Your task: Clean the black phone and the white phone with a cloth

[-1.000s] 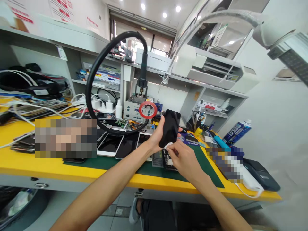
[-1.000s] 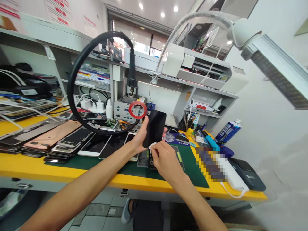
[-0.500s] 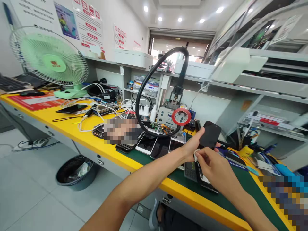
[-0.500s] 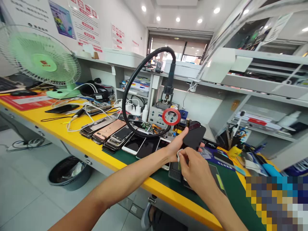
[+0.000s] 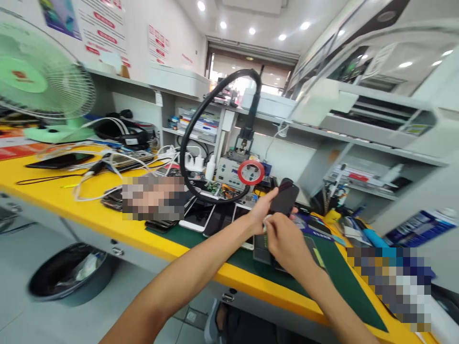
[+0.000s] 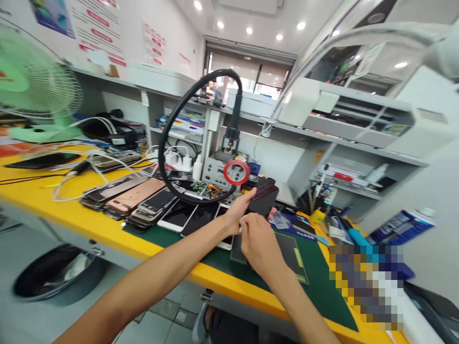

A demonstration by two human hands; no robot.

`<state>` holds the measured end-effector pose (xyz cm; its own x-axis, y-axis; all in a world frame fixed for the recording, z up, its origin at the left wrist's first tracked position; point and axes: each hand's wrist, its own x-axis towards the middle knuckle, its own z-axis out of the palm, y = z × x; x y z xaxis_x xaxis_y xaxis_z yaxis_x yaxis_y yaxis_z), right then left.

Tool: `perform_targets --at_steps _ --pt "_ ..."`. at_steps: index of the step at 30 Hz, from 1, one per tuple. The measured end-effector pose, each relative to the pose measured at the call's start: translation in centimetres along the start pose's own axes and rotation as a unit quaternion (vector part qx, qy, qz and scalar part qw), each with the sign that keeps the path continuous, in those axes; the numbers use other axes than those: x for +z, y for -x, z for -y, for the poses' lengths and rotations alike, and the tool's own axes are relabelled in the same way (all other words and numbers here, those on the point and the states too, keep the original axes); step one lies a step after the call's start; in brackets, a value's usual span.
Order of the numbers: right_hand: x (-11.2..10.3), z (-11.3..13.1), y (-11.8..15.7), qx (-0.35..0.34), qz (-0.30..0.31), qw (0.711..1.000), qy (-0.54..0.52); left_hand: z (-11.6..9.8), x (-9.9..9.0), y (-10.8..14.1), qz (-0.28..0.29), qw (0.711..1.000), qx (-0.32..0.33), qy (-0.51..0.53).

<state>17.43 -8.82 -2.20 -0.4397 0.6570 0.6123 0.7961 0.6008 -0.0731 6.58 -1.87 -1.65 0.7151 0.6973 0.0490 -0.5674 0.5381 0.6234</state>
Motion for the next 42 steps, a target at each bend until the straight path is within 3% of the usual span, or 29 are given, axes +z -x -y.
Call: perform_targets --at_steps 3,7,10,17,19,24,28,32,37,42 --pt "-0.2 -0.4 -0.9 -0.006 0.021 0.998 0.054 0.0 0.2 0.2 -0.007 1.000 -0.008 0.008" --pt "-2.2 -3.1 -4.2 0.059 -0.030 0.995 0.079 0.2 0.1 0.0 0.013 0.999 -0.021 0.021" --pt "-2.9 -3.8 -5.2 0.083 -0.048 0.995 0.039 0.2 -0.1 0.0 0.019 0.999 -0.021 0.020" --pt "-2.0 -0.8 -1.9 -0.038 0.101 0.994 0.025 -0.4 0.2 0.6 -0.028 0.999 -0.026 -0.013" --pt "-2.5 -1.0 -2.2 -0.026 0.102 0.994 0.040 -0.3 0.3 0.6 -0.032 0.999 -0.028 -0.008" --pt "-3.1 -2.1 -4.1 0.067 0.030 0.994 0.075 -0.1 0.2 0.5 -0.025 0.999 -0.021 0.012" --pt "-1.4 -0.5 -2.5 0.009 0.093 0.993 0.066 -0.6 0.5 0.9 -0.050 0.999 -0.003 -0.013" --pt "-0.8 0.8 0.0 -0.027 0.122 0.990 0.067 -0.8 1.1 1.1 -0.027 0.999 0.036 -0.027" --pt "-4.3 0.5 1.9 0.059 0.163 0.979 -0.105 -1.2 1.4 1.5 -0.026 0.999 0.009 -0.027" --pt "-7.5 -2.3 4.3 0.215 0.136 0.912 -0.321 -1.7 0.9 1.7 0.005 0.999 -0.019 -0.028"
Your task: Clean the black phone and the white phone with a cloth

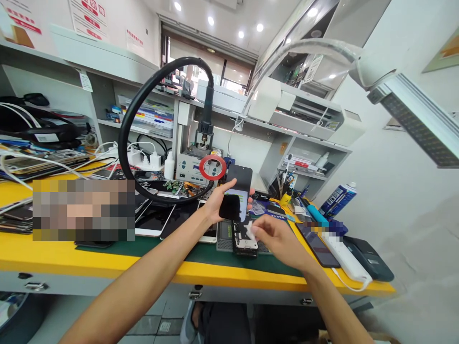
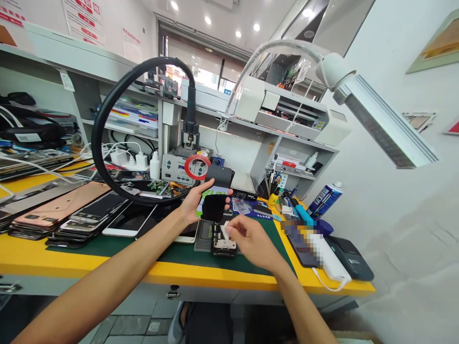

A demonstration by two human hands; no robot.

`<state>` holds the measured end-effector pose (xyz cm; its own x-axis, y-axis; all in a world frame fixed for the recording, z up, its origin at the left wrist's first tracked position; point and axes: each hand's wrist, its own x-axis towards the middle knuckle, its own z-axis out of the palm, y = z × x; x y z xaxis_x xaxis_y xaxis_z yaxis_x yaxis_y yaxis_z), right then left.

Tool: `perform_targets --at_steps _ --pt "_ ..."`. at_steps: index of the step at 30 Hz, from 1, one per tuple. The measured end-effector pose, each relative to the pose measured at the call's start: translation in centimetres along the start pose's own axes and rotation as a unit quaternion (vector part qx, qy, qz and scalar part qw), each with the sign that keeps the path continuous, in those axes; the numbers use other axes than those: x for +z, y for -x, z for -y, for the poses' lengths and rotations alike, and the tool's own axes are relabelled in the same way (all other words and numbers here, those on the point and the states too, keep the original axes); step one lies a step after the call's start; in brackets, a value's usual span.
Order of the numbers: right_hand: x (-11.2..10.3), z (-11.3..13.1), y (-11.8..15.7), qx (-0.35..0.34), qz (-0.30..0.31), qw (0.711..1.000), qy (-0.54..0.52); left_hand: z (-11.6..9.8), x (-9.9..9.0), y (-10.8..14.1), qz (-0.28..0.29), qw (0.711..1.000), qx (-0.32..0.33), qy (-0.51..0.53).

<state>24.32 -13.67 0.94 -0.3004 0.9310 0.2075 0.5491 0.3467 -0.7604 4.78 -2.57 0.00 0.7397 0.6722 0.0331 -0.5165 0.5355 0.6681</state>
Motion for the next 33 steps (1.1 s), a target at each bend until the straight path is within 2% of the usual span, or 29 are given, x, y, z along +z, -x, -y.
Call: perform_targets --at_steps 2,3,5,7,10,14,18,23,28,33 --pt "-2.2 -1.6 0.2 0.045 -0.035 0.993 -0.105 0.2 -0.2 -0.2 0.002 1.000 -0.006 -0.005" --pt "-3.4 -2.7 0.2 0.061 -0.084 0.982 -0.160 0.4 -0.2 -0.3 -0.006 1.000 -0.008 -0.013" --pt "-5.7 -4.9 0.1 0.085 -0.216 0.939 -0.254 0.9 0.0 -0.6 -0.041 0.998 -0.007 -0.041" --pt "-7.2 -7.5 0.0 0.080 -0.306 0.912 -0.261 1.6 0.4 -0.8 -0.087 0.993 -0.011 -0.083" --pt "-7.3 -11.1 0.3 0.085 -0.398 0.881 -0.242 2.3 1.5 -0.9 -0.140 0.980 -0.036 -0.138" --pt "-5.4 -14.0 0.8 0.089 -0.478 0.856 -0.173 2.7 3.1 -2.1 -0.209 0.960 -0.044 -0.181" --pt "-4.5 -14.6 1.4 0.066 -0.486 0.866 -0.101 3.8 5.1 -4.7 -0.263 0.938 -0.047 -0.219" --pt "-4.9 -15.0 1.7 0.073 -0.489 0.867 -0.066 7.9 7.1 -8.1 -0.295 0.907 -0.101 -0.282" --pt "-5.2 -15.5 2.0 0.087 -0.516 0.850 -0.064 11.8 7.2 -10.2 -0.325 0.874 -0.127 -0.337" --pt "-5.2 -15.8 2.0 0.089 -0.523 0.845 -0.069 13.5 7.0 -11.0 -0.330 0.849 -0.127 -0.393"
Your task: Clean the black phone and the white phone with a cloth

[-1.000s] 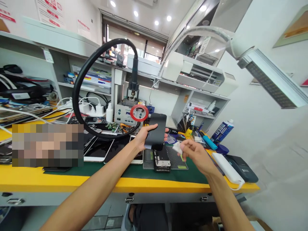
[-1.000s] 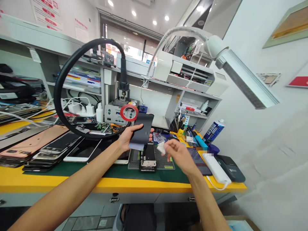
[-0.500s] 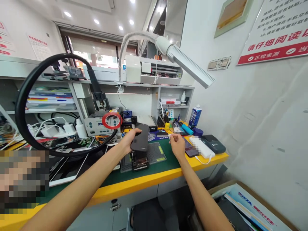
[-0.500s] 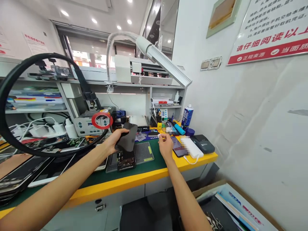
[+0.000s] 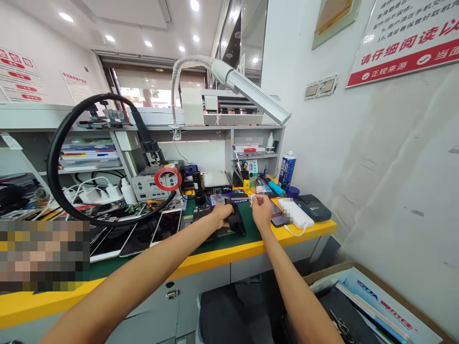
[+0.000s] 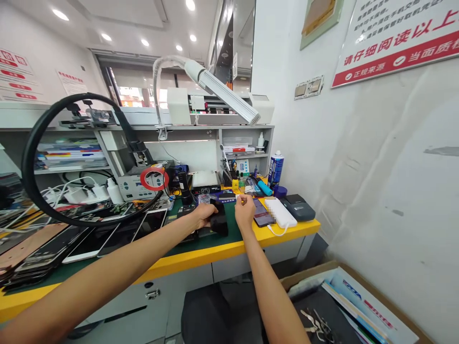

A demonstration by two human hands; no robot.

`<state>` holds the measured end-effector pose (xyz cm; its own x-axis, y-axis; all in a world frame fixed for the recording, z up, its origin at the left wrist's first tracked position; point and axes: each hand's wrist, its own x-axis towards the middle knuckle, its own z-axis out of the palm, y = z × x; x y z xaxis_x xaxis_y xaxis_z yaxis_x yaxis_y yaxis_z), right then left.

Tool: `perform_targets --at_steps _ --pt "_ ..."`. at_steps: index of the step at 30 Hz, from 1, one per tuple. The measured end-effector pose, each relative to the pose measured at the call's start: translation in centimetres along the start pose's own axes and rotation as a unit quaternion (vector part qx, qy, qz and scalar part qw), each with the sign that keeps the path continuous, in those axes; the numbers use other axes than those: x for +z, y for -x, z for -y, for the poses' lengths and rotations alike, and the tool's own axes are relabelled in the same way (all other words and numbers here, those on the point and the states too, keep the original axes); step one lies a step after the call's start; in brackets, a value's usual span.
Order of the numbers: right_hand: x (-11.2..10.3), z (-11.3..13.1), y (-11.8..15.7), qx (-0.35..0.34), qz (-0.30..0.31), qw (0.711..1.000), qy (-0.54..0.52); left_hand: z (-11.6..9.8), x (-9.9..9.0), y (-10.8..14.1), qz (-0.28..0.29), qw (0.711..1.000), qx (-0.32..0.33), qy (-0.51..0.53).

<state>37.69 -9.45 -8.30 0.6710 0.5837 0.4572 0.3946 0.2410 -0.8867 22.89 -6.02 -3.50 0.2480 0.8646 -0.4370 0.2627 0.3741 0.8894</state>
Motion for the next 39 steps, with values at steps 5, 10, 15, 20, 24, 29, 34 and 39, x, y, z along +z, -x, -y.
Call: perform_targets --at_steps 5,10,15,20,24,29,34,39 --pt "0.3 -0.8 -0.4 0.009 -0.023 1.000 -0.013 0.0 -0.9 1.2 0.012 0.998 0.022 -0.066" --pt "0.9 -1.3 -0.5 0.004 -0.019 1.000 -0.021 -0.7 -2.1 3.0 -0.019 0.987 0.074 -0.144" --pt "0.1 -0.8 -0.9 -0.021 -0.003 1.000 -0.001 -1.1 -3.7 6.3 -0.018 0.963 0.183 -0.195" --pt "-4.4 1.3 -7.7 -0.026 -0.019 0.998 0.058 0.9 -9.0 9.4 -0.078 0.875 0.424 -0.220" --pt "-9.2 3.8 -17.3 -0.005 -0.054 0.988 0.145 1.8 -13.3 8.3 -0.196 0.792 0.534 -0.220" --pt "-11.7 5.8 -25.7 0.028 -0.070 0.963 0.259 1.5 -14.6 4.4 -0.281 0.723 0.603 -0.188" --pt "-10.2 5.4 -28.7 0.047 -0.057 0.943 0.325 2.5 -14.4 1.5 -0.312 0.684 0.633 -0.185" --pt "-8.6 4.5 -30.1 0.069 -0.045 0.928 0.364 3.1 -14.9 2.2 -0.314 0.648 0.664 -0.203"
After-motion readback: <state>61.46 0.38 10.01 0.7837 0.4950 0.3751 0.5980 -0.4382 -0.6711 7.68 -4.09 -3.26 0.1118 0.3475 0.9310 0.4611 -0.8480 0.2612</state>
